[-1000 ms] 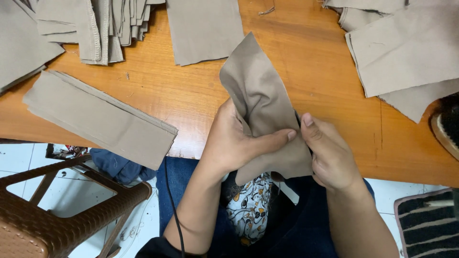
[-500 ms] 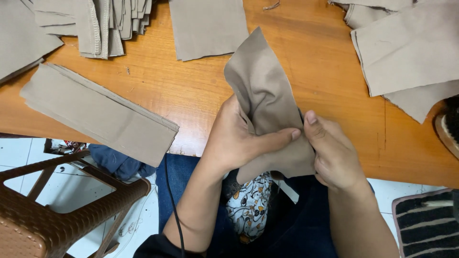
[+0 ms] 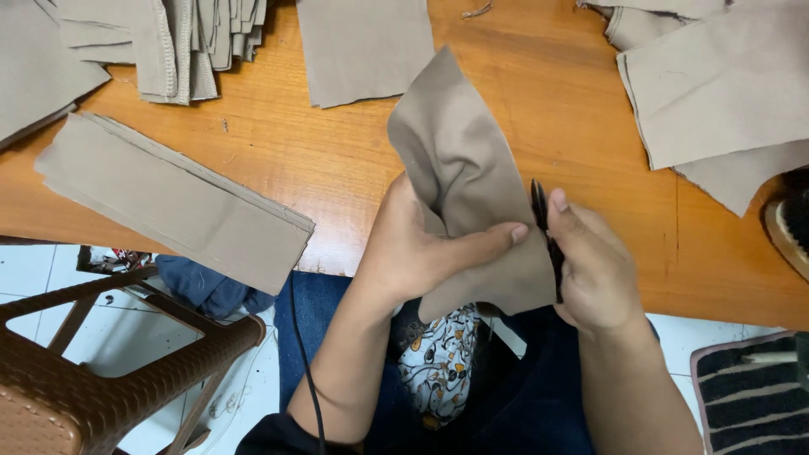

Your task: The person sits at a wooden table and uses small scissors to trim the edges of a folded piece of beige fabric. They repeatedly adjust the fabric, snip along the edges, and place the trimmed piece back on the table among other fabric pieces.

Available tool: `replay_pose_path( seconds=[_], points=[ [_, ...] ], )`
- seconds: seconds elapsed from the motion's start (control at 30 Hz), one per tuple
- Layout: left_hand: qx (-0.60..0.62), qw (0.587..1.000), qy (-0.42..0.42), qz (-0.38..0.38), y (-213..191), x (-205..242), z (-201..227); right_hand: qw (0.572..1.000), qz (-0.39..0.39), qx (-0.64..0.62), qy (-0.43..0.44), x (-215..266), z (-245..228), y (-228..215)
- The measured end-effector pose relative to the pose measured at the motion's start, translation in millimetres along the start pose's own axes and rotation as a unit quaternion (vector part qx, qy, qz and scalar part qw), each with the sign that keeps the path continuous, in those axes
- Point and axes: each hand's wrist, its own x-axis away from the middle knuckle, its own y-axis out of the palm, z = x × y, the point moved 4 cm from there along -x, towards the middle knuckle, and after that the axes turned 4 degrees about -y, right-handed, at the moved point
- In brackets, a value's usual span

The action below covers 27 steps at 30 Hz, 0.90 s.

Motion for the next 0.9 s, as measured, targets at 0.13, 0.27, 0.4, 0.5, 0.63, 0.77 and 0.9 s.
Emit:
replay_pose_path(
  seconds=[0.13, 0.27, 0.4, 0.5, 0.63, 0.77, 0.9],
  points=[
    [0.002, 0.999, -0.019, 0.036, -2.3, 0.9, -2.3, 0.994, -0.061, -0.08, -0.045, -4.1, 5.1, -7.4],
    [-0.07, 0.991, -0.017, 0.111, -5.3, -0.7, 1.2, 0.995, -0.065, -0.061, -0.054, 0.2, 4.8, -11.8],
    [-0.013, 0.989, -0.008, 0.147, -5.4, -1.3, 1.1, 0.979, -0.134, 0.099, -0.119, 6.4, -16.8, 3.6],
    [-0.021, 0.988, -0.025, 0.151, -4.6, -2.0, -0.8, 0.983, -0.117, 0.077, -0.119, 6.1, -11.5, -1.6],
    [-0.093, 0.991, -0.003, 0.101, -1.9, -1.1, -11.4, 0.984, -0.048, -0.049, -0.166, -2.2, -1.5, -7.7],
    [-0.066, 0.995, 0.0, 0.075, -1.4, -2.7, -22.0, 0.982, 0.004, -0.122, -0.145, 0.2, -7.0, -6.5],
    [-0.071, 0.997, -0.007, 0.035, -5.3, -5.3, -42.0, 0.985, 0.023, -0.098, -0.141, -1.4, -5.1, -7.7]
  ],
)
